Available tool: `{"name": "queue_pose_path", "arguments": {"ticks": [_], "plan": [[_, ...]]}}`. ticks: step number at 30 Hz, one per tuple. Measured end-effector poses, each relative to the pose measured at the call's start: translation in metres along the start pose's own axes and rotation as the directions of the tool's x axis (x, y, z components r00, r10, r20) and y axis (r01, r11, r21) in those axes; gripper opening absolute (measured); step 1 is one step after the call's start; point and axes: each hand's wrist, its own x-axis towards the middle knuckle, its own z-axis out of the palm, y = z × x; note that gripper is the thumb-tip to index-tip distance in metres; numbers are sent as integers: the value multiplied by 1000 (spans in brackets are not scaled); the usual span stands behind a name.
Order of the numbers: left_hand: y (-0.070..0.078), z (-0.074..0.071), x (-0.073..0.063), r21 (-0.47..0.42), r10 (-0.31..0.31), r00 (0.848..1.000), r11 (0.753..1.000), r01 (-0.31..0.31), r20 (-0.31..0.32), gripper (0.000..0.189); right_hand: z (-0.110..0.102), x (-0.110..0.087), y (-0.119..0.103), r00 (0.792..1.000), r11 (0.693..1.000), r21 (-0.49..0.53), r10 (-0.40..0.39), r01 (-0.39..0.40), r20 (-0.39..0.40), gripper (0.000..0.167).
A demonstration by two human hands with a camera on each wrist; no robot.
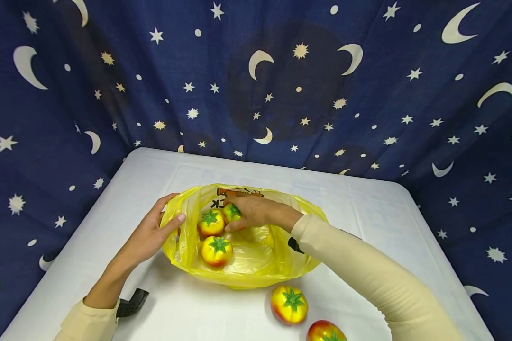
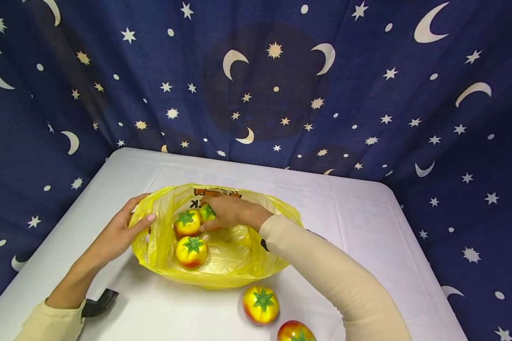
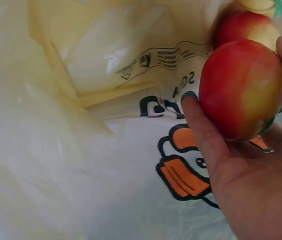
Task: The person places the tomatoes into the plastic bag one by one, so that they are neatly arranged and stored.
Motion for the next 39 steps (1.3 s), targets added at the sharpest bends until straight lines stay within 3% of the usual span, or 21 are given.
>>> {"name": "queue_pose_path", "arguments": {"ticks": [8,16,39], "plan": [[-1,0,0,-6,-4,1000,1000,4,-2,60,15,3,9,1000,1000,18,3,-3,-6,65],[-1,1,1,-18,0,1000,1000,0,2,60,25,6,10,999,999,17,47,-47,12,71],[-1,2,1,-19,2,1000,1000,-2,6,60,34,6,9,997,996,-53,76,-75,20,77]]}}
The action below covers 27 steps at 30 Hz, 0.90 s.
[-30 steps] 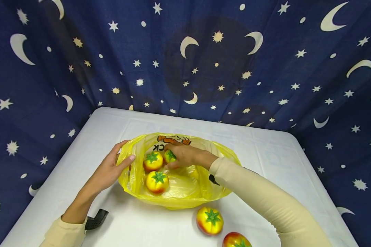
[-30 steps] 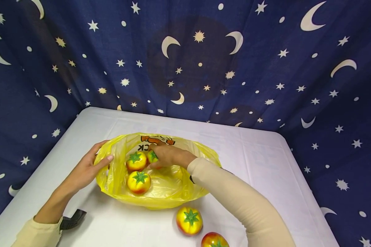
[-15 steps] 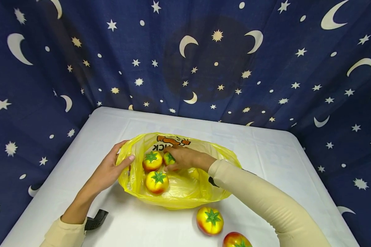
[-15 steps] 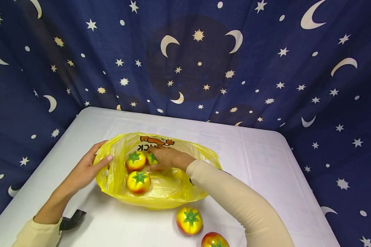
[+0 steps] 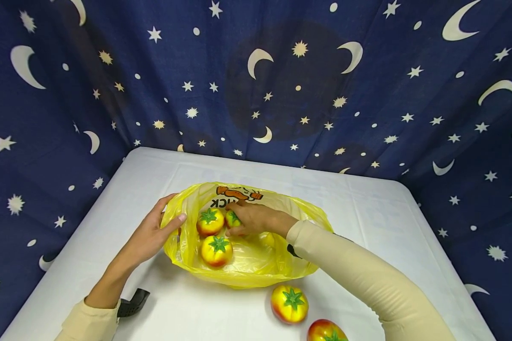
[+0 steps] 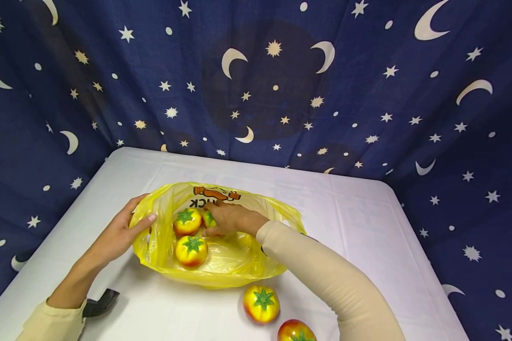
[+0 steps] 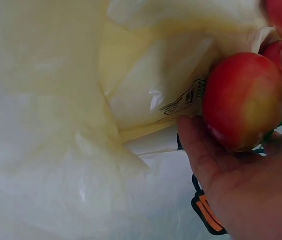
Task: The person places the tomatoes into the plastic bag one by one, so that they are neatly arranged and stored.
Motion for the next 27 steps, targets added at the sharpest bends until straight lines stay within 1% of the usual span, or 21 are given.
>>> {"name": "queue_pose_path", "arguments": {"ticks": [8,15,19,24,27], "plan": [[1,0,0,5,-1,1000,1000,1,-5,60,-5,-3,-2,1000,998,-55,23,-23,-1,83],[1,0,-2,1,-5,1000,1000,5,-9,60,-21,-14,-11,1000,996,-85,-12,13,4,84],[0,0,-1,-13,-9,1000,1000,9,1,59,-34,-25,-21,1000,996,-92,-19,20,12,85],[-1,-1,1,-17,-19,1000,1000,19,5,60,-48,-45,-35,999,996,-74,-45,46,15,87],[-2,-1,1,-8,-18,1000,1000,18,0,60,-57,-60,-44,997,996,-51,-72,71,-17,86]]}}
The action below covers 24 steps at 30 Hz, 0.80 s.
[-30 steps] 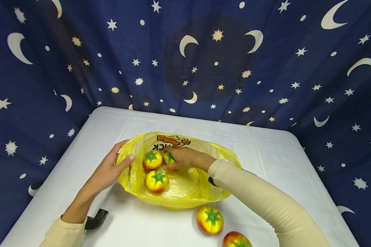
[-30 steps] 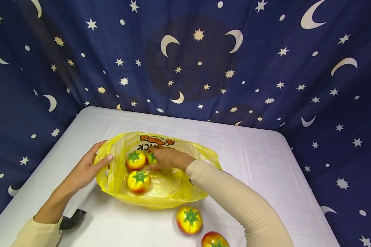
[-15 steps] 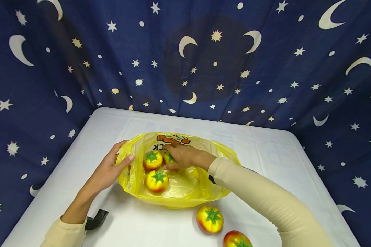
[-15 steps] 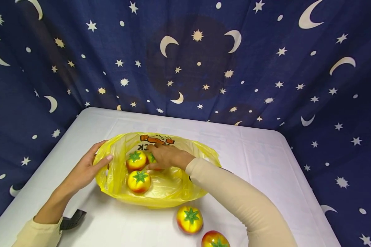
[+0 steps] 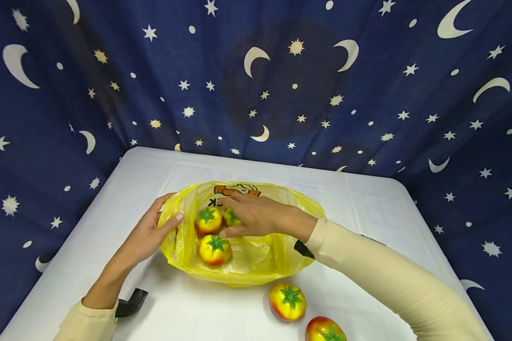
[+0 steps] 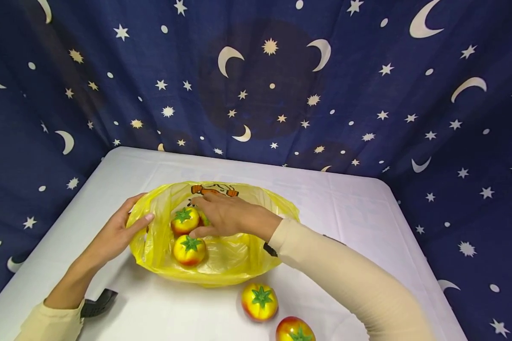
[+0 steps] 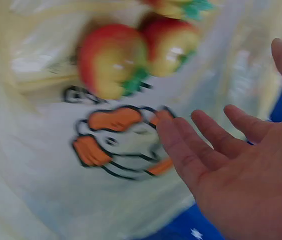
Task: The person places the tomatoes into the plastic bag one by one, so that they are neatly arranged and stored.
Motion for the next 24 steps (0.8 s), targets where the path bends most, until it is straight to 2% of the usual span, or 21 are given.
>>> {"name": "queue_pose_path", "arguments": {"ticks": [3,6,12,17,24], "plan": [[-1,0,0,6,-6,1000,1000,6,-4,60,-12,-18,-8,995,998,41,-50,54,-86,84],[-1,0,1,4,-7,1000,1000,7,-2,60,-24,-39,-13,974,990,77,-102,119,-204,81],[-1,2,3,-8,-5,1000,1000,5,9,60,-37,-84,-9,921,974,168,-77,151,-381,79],[-1,2,3,-10,-14,1000,1000,14,11,60,-34,-124,3,889,956,255,-9,141,-458,86],[-3,3,3,29,-15,1000,999,16,-8,60,-6,-167,12,865,947,306,70,99,-497,112]]}}
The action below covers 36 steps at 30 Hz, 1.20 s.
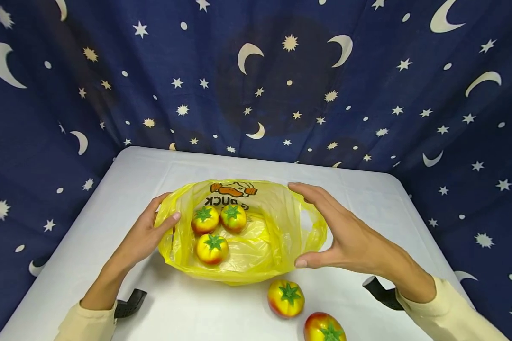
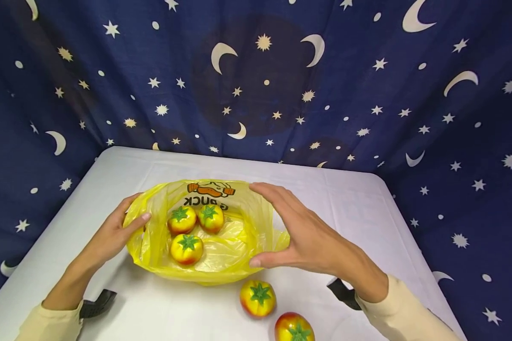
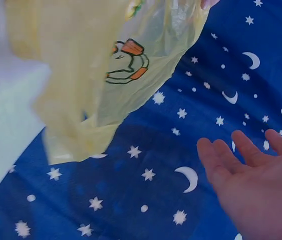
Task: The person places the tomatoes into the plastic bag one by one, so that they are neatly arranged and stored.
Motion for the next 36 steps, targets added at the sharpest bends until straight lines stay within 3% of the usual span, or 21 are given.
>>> {"name": "queue_pose_path", "arguments": {"ticks": [13,19,21,26,29,34,36], "plan": [[2,2,-1,-42,4,1000,999,-4,-1,59,22,-84,19,997,998,64,5,1,-81,134],[-2,1,-3,-28,-3,1000,1000,3,-12,60,36,-111,15,988,988,-45,147,-149,-52,143],[-2,1,-3,-22,0,1000,1000,-1,-20,60,41,-117,19,987,988,-29,151,-153,-48,145],[-1,1,-3,-35,8,1000,999,-9,-23,59,62,-133,39,997,993,115,16,-8,-69,132],[-1,1,-3,-42,9,1000,999,-10,-19,60,79,-143,50,994,990,133,-40,53,-97,116],[-2,0,-3,-45,9,1000,999,-9,-15,60,104,-156,57,990,999,41,26,-21,-138,109],[-2,0,-3,-40,8,1000,999,-9,-15,60,113,-159,54,983,994,-21,105,-109,-148,115]]}}
